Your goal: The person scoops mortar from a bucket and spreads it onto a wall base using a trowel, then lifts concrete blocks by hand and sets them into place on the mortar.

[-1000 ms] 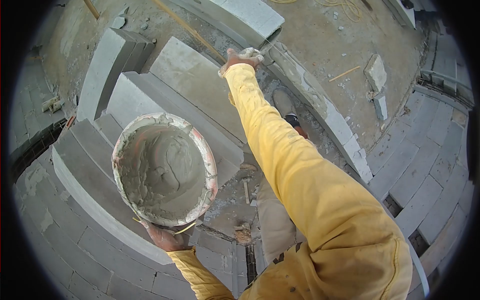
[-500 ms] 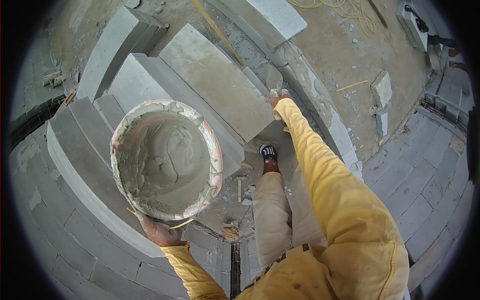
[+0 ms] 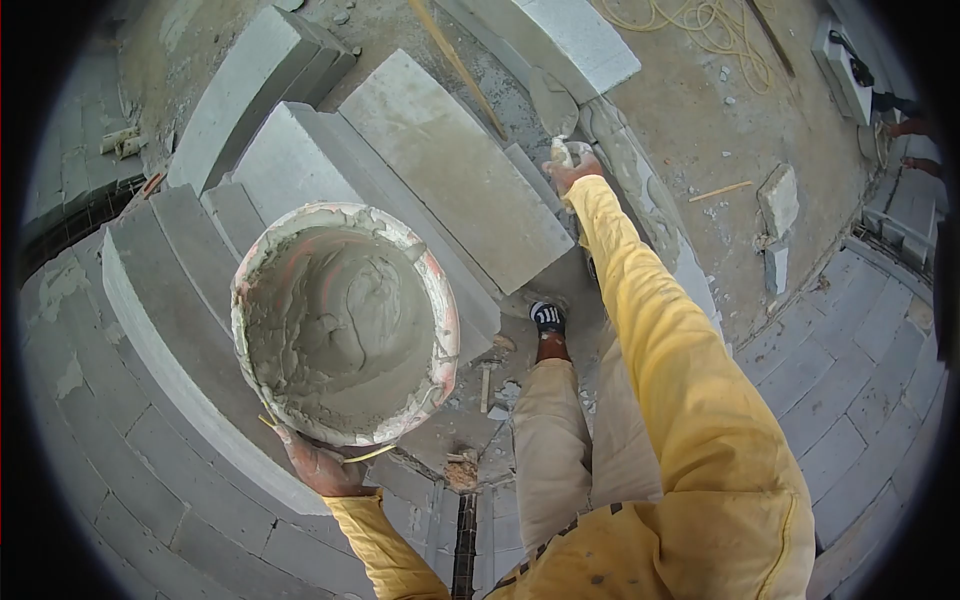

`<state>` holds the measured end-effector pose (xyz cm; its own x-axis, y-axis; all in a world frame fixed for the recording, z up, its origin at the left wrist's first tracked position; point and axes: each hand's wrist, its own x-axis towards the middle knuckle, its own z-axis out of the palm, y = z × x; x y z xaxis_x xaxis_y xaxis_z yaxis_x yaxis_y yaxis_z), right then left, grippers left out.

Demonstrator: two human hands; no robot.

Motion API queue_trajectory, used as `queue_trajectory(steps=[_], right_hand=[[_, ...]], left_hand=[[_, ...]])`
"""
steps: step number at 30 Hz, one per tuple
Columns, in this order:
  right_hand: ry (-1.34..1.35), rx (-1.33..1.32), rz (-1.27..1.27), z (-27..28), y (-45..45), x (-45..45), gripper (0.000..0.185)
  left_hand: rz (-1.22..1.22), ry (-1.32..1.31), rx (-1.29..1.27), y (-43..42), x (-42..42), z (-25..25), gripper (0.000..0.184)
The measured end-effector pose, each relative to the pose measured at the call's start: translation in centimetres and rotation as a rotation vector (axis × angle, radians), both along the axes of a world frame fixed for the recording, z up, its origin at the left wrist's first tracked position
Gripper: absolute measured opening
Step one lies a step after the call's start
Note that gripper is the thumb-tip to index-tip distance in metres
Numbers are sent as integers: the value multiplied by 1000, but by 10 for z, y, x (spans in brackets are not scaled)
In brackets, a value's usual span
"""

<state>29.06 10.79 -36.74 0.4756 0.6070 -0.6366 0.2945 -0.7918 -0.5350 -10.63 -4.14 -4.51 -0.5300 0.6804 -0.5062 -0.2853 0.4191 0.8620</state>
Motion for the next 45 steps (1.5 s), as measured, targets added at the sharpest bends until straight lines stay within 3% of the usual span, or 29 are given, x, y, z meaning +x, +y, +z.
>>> queue_trajectory(steps=[2,7,10,12,15,16,19,21,22,25,26,27,29,31,32,34,35,37,39,40,45], right_hand=[[100,86,-46,20,-22,4,69],[620,257,-512,57,-94,-12,52],[563,250,-834,76,-76,-28,52],[385,197,-922,60,-36,-32,50],[249,-171,-816,46,43,-33,43],[323,-103,-803,44,64,-41,53],[444,49,-969,84,91,-72,61],[194,0,-869,151,68,-99,59],[180,109,-852,142,40,-105,59],[479,258,-635,171,-46,-103,44],[452,346,-577,159,-68,-104,43],[522,351,-417,107,-98,-87,43],[366,84,-150,115,-79,-74,47],[57,-130,-84,90,-39,-70,49],[154,-160,-43,78,-13,-63,55],[118,-275,-114,1,29,-54,58],[158,-528,-308,-15,66,-56,59],[-53,-508,-66,-59,111,-48,65],[-53,-526,-61,-95,158,-41,58],[-118,-512,-45,-57,176,-58,61],[-49,-340,-80,-61,250,-82,60]], left_hand=[[-212,234,-7,-3,-4,-2,48],[-114,295,-26,-2,-7,-3,55],[-136,265,-49,-16,-32,-16,54],[-91,161,-51,-18,-33,-14,51],[-62,190,-91,-15,-27,-9,52],[-57,202,-84,-13,-26,-10,52],[-40,254,-75,-13,-24,-9,54],[-33,308,-76,-12,-24,-8,54],[-40,317,-77,-13,-27,-9,55],[-51,357,-87,-17,-35,-11,55],[-51,375,-96,-15,-34,-8,55],[-54,391,-108,-14,-32,-6,54],[-23,384,-102,-13,-31,-6,53],[0,389,-119,-12,-25,-8,54],[4,394,-137,-12,-25,-8,55],[28,359,-117,-9,-22,-9,57],[24,334,-115,-12,-22,-10,57],[12,294,-106,-16,-26,-11,57],[47,220,-58,-10,-19,-10,58],[89,201,-40,-7,-16,-10,58],[243,79,-63,3,-7,-7,60]])
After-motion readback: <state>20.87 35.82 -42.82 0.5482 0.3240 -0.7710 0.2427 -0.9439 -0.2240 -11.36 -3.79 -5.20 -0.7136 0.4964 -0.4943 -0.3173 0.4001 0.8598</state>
